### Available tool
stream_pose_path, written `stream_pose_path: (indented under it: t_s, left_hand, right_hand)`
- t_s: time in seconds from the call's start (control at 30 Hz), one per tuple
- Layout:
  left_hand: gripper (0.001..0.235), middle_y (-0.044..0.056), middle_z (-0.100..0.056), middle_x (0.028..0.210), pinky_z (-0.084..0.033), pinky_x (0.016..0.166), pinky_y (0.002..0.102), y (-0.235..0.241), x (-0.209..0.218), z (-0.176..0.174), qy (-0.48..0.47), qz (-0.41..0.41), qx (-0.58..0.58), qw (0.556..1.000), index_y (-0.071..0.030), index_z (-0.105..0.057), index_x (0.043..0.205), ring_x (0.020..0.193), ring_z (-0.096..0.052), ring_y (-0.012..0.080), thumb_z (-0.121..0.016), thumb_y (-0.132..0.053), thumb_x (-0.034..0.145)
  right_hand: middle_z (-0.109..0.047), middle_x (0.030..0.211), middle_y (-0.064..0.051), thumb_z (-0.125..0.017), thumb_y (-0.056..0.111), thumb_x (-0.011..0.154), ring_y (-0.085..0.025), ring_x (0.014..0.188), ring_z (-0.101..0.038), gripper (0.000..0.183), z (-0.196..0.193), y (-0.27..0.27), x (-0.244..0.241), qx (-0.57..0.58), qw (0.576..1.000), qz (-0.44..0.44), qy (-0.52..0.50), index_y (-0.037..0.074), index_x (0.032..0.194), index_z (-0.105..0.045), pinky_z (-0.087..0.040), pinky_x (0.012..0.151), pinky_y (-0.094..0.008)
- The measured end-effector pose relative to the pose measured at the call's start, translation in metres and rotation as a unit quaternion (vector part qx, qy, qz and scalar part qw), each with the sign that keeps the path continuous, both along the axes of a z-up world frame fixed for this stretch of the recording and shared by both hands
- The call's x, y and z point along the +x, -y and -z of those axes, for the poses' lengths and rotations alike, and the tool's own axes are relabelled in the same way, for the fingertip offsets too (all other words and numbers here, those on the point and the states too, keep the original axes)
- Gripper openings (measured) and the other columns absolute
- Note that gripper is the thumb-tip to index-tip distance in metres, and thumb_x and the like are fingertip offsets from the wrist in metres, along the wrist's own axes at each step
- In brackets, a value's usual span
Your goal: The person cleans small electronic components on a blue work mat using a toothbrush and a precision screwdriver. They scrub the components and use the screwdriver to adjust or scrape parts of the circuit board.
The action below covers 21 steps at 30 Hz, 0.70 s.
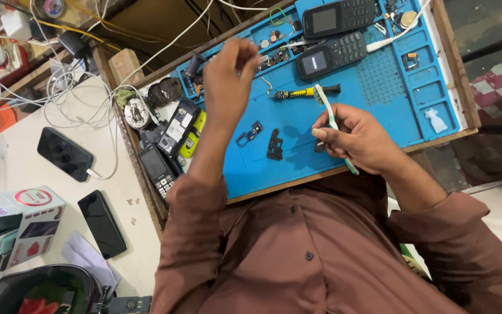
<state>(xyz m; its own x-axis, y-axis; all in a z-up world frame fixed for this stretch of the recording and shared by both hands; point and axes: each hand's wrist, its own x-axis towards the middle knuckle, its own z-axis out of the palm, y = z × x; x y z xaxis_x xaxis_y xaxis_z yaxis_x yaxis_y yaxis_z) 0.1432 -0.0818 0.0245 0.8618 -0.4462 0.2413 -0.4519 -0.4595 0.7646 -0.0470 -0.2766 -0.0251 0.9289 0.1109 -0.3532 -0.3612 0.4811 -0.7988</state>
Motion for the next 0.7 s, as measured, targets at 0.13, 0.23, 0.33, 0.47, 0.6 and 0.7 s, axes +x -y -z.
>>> stream_pose_path:
  t_s: [0.13, 0.23, 0.33, 0.47, 0.6, 0.7]
  left_hand:
    - [0.015, 0.006, -0.076, 0.086, -0.057, 0.067, 0.03, 0.027, 0.039, 0.015, 0.022, -0.026, 0.012, 0.999, -0.005, -0.066, 0.1, 0.073, -0.073, 0.0148, -0.077, -0.008, 0.09]
    - [0.013, 0.005, -0.077, 0.084, -0.057, 0.066, 0.029, 0.028, 0.049, 0.023, 0.007, -0.031, 0.014, 0.999, -0.005, -0.067, 0.1, 0.072, -0.074, 0.0137, -0.076, -0.007, 0.091]
    - [0.01, 0.004, -0.078, 0.082, -0.056, 0.064, 0.029, 0.024, 0.052, 0.027, -0.018, -0.043, 0.022, 0.999, -0.005, -0.069, 0.1, 0.069, -0.075, 0.013, -0.074, -0.005, 0.092]
    - [0.014, 0.005, -0.076, 0.084, -0.057, 0.066, 0.028, 0.019, 0.047, 0.02, 0.047, -0.029, 0.007, 0.998, -0.005, -0.068, 0.103, 0.072, -0.073, 0.0125, -0.077, -0.006, 0.092]
    - [0.009, 0.004, -0.076, 0.082, -0.057, 0.063, 0.027, -0.001, 0.014, 0.007, -0.028, -0.078, -0.029, 0.996, -0.005, -0.068, 0.103, 0.072, -0.073, 0.0111, -0.069, -0.012, 0.099]
    - [0.022, 0.007, -0.071, 0.082, -0.057, 0.07, 0.029, -0.029, -0.021, 0.006, 0.035, -0.128, 0.018, 0.991, -0.003, -0.063, 0.094, 0.073, -0.069, 0.0145, -0.074, -0.02, 0.102]
  right_hand:
    - [-0.06, 0.074, 0.0, -0.074, 0.015, 0.094, -0.004, 0.056, -0.049, 0.018, 0.001, -0.001, -0.002, 0.0, 1.0, -0.004, 0.005, 0.004, 0.103, -0.063, -0.038, 0.048, -0.021]
    - [-0.059, 0.073, 0.0, -0.074, 0.015, 0.094, -0.004, 0.055, -0.048, 0.018, 0.003, -0.001, -0.003, 0.004, 1.0, -0.012, 0.003, 0.004, 0.104, -0.063, -0.038, 0.048, -0.021]
    - [-0.062, 0.073, 0.0, -0.073, 0.015, 0.093, -0.003, 0.055, -0.049, 0.018, 0.004, 0.001, -0.003, 0.002, 1.0, -0.02, -0.002, 0.004, 0.103, -0.063, -0.039, 0.047, -0.021]
    - [-0.061, 0.071, 0.0, -0.073, 0.015, 0.094, -0.003, 0.053, -0.048, 0.018, 0.002, 0.001, -0.002, 0.001, 1.0, -0.031, 0.0, 0.004, 0.104, -0.063, -0.039, 0.047, -0.021]
    - [-0.059, 0.07, 0.0, -0.073, 0.014, 0.094, -0.004, 0.053, -0.049, 0.017, 0.0, 0.002, -0.003, -0.023, 0.999, -0.031, 0.002, 0.003, 0.104, -0.064, -0.038, 0.046, -0.021]
    - [-0.059, 0.071, 0.001, -0.073, 0.012, 0.094, -0.004, 0.054, -0.05, 0.017, 0.004, 0.001, -0.006, -0.03, 0.999, -0.031, 0.0, 0.002, 0.105, -0.064, -0.039, 0.047, -0.021]
